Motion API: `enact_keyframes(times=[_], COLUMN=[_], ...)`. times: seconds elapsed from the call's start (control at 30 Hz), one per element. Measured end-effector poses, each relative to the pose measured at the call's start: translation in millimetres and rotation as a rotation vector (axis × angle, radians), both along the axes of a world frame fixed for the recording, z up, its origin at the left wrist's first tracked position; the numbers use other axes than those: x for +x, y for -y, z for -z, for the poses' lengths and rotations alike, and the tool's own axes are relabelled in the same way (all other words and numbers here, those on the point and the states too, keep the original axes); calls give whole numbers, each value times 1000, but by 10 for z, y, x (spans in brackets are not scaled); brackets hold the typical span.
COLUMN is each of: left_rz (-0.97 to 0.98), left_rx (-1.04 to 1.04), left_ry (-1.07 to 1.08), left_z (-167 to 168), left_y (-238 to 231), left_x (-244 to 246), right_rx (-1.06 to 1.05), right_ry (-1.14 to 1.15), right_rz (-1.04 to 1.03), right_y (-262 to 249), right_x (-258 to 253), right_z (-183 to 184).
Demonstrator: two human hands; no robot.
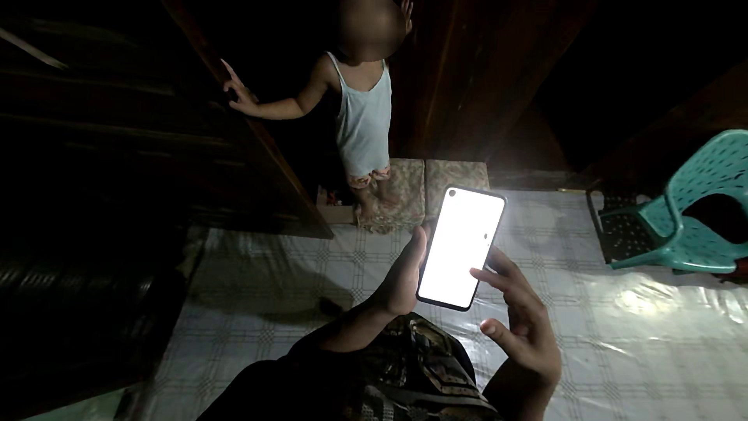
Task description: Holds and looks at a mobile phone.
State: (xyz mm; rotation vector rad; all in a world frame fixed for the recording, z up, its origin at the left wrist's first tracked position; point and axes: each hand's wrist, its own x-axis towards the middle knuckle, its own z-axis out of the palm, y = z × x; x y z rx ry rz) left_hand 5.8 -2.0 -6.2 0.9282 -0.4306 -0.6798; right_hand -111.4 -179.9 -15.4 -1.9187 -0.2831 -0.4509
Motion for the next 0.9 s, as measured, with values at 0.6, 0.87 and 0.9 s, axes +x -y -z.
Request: enact_keyframes(times=[0.6,0.87,0.9], left_rz=[-8,-10,-8], left_rx=[7,19,17], left_ry=[15,33,33], left_z=[-24,-35,-35], left_y=[-40,-51,-51], left_x=[-31,-59,-60], right_rx=[1,-8,-7], right_ry=[14,0,1], right_rz=[-21,-3,-4], right_y=[-40,-32,-30], right_x=[-47,-72,-71], right_z=[-1,1,-4])
